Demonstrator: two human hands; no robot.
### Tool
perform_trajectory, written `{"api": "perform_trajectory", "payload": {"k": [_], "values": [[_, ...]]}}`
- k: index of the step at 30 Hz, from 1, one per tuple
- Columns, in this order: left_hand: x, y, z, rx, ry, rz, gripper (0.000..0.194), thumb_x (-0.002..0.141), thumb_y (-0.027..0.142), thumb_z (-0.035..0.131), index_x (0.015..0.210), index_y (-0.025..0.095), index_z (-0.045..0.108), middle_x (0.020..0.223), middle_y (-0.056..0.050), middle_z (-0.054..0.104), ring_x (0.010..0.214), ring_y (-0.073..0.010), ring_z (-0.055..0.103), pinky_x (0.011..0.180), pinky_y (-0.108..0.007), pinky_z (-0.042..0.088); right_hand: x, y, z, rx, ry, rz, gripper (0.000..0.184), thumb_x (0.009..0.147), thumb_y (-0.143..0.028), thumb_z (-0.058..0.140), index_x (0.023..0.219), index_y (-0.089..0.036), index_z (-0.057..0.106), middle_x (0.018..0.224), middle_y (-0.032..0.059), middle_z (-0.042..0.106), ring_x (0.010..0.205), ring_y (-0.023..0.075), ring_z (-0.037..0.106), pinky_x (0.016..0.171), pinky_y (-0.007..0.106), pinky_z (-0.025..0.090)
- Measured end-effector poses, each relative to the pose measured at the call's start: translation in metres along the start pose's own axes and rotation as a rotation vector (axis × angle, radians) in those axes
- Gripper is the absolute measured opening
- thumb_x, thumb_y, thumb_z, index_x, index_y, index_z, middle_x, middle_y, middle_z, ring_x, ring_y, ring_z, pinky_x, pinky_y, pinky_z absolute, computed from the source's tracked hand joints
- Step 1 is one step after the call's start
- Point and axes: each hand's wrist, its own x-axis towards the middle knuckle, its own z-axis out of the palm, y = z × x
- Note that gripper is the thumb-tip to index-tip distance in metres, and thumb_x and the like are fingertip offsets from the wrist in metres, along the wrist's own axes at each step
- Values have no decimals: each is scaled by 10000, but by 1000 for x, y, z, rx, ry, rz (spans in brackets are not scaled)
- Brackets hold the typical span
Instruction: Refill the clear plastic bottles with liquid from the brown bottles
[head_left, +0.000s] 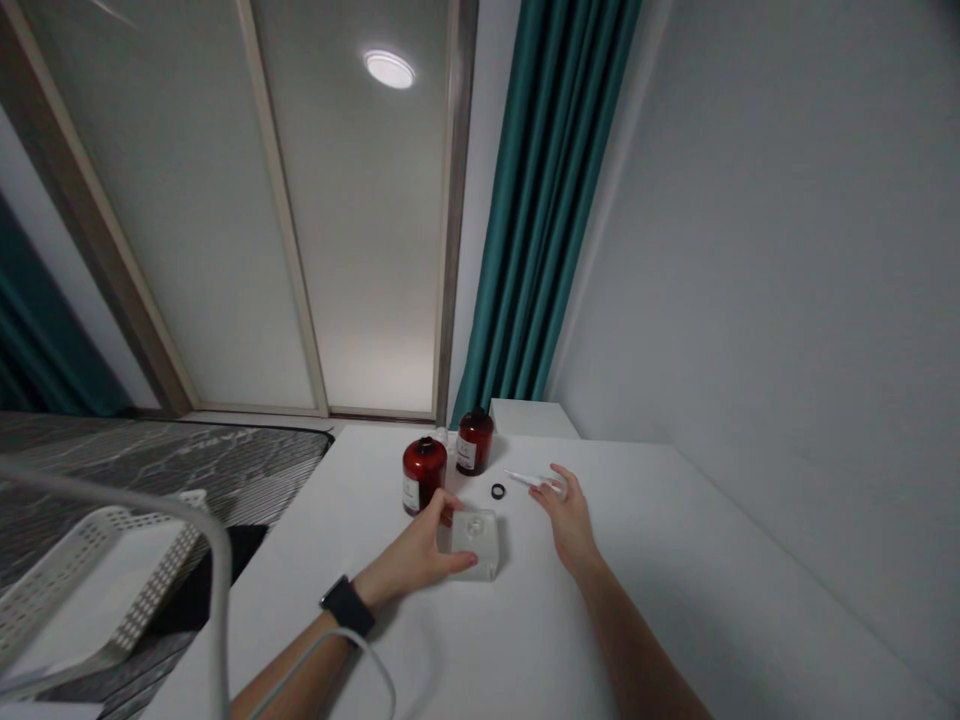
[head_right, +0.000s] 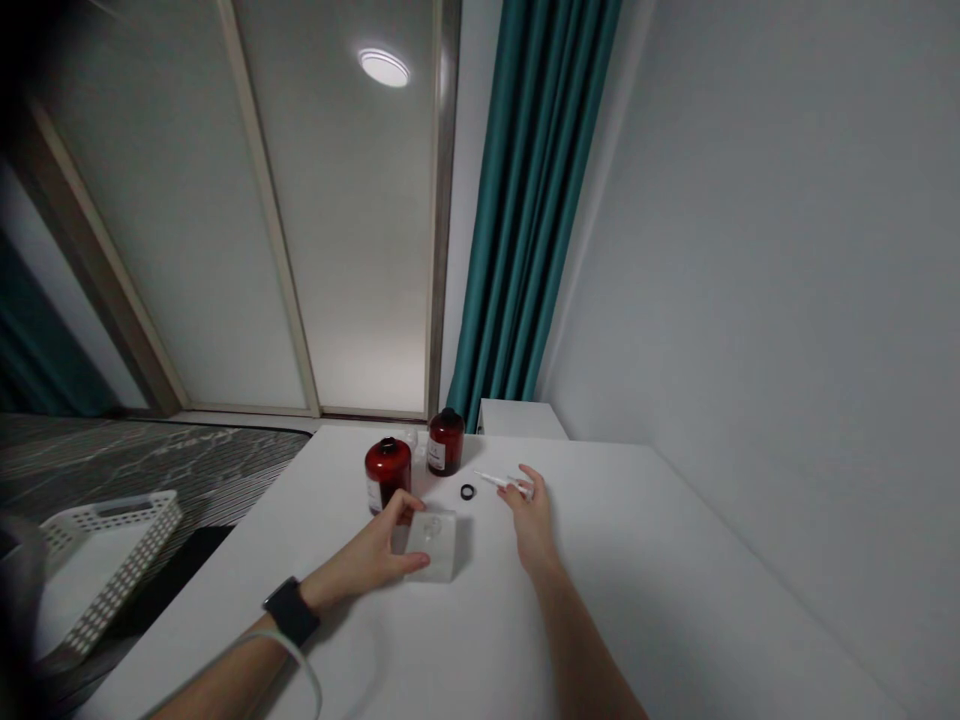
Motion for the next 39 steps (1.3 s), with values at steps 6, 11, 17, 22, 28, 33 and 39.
{"api": "perform_trajectory", "payload": {"k": [6,11,17,22,28,33,39], "values": [[1,-4,0,-4,14,25,468,700,225,756,1028,216,423,997,-36,604,942,-234,587,849,-369,461,4,3,-7,-186,-47,-52,305,666,-408,754,873,-199,673,768,-9,661,672,173,615,629,327,531],[1,-4,0,15,12,37,457,704,235,757,1018,213,424,990,-37,608,933,-233,590,837,-367,465,12,0,-12,-321,-152,-145,225,647,-330,718,815,-202,638,667,-32,618,634,174,592,612,305,495],[-1,2,-2,32,-2,28,443,719,229,745,1023,217,423,1001,-32,617,952,-232,602,860,-373,470,8,-2,-22,-466,-268,-307,216,630,-223,651,845,-217,676,813,6,610,749,204,591,761,390,522],[0,2,-1,18,4,42,449,712,248,755,1009,218,420,996,-35,618,936,-230,605,838,-358,471,0,1,-22,-567,-324,-394,246,665,-142,609,881,-226,691,890,39,618,834,233,589,828,421,514],[1,-4,-1,27,14,38,459,702,254,759,1027,218,437,1002,-37,605,945,-236,585,840,-361,456,-2,1,-22,-646,-357,-433,280,693,-106,567,917,-224,685,891,47,599,833,238,591,767,392,523],[0,-5,-1,18,4,39,476,707,257,762,1045,218,428,1023,-44,596,970,-241,573,863,-374,450,-3,1,-24,-684,-386,-458,277,718,-100,543,934,-215,671,908,55,595,840,239,592,750,383,518],[1,-3,-1,25,1,31,465,713,262,752,1037,218,421,1007,-45,601,954,-246,582,843,-374,455,-1,4,-24,-723,-404,-478,279,727,-85,532,944,-208,659,924,61,595,862,243,591,790,399,512]]}}
